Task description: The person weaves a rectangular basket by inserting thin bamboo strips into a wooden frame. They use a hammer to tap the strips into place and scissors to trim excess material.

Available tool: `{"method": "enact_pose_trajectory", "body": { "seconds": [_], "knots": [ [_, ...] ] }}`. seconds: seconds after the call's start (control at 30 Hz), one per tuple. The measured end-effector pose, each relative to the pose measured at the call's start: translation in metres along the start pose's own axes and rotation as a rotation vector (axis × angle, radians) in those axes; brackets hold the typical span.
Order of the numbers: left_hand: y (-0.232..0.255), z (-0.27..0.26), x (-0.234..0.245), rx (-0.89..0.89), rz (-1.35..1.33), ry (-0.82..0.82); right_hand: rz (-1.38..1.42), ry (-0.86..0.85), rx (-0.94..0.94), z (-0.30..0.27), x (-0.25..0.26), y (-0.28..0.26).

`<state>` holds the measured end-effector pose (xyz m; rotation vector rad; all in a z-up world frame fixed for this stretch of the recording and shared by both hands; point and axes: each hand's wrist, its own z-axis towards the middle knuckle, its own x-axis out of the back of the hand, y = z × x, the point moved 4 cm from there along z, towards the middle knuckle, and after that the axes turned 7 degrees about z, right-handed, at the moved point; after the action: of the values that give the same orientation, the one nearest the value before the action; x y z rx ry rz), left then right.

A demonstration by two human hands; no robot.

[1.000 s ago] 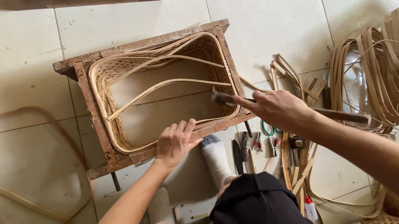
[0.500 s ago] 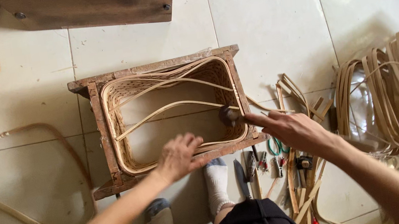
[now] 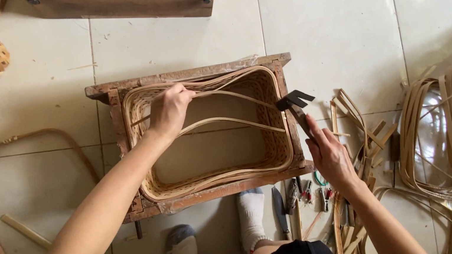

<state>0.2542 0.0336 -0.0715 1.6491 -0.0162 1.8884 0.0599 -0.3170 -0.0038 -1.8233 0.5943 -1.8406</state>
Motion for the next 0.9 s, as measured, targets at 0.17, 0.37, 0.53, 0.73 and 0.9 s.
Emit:
{"method": "enact_pose_trajectory", "body": {
  "seconds": [0.17, 0.37, 0.53, 0.73, 0.9],
  "knots": [
    [-0.005, 0.008, 0.004, -0.089, 0.127, 0.071, -0.021, 0.016, 0.02, 0.008, 0.004, -0.017],
    [0.004, 0.004, -0.02, -0.235, 0.336, 0.255, 0.023, 0.125, 0.057, -0.004, -0.013, -0.016],
    [0.006, 0.017, -0.035, -0.273, 0.358, 0.264, 0.017, 0.103, -0.037, -0.003, -0.02, -0.009],
    [0.0, 0.011, -0.046, -0.319, 0.4, 0.304, 0.047, 0.113, -0.064, -0.015, -0.032, 0.014],
    [-0.009, 0.022, -0.048, -0.313, 0.395, 0.317, 0.087, 0.09, 0.107, -0.024, -0.047, 0.028]
  ]
}}
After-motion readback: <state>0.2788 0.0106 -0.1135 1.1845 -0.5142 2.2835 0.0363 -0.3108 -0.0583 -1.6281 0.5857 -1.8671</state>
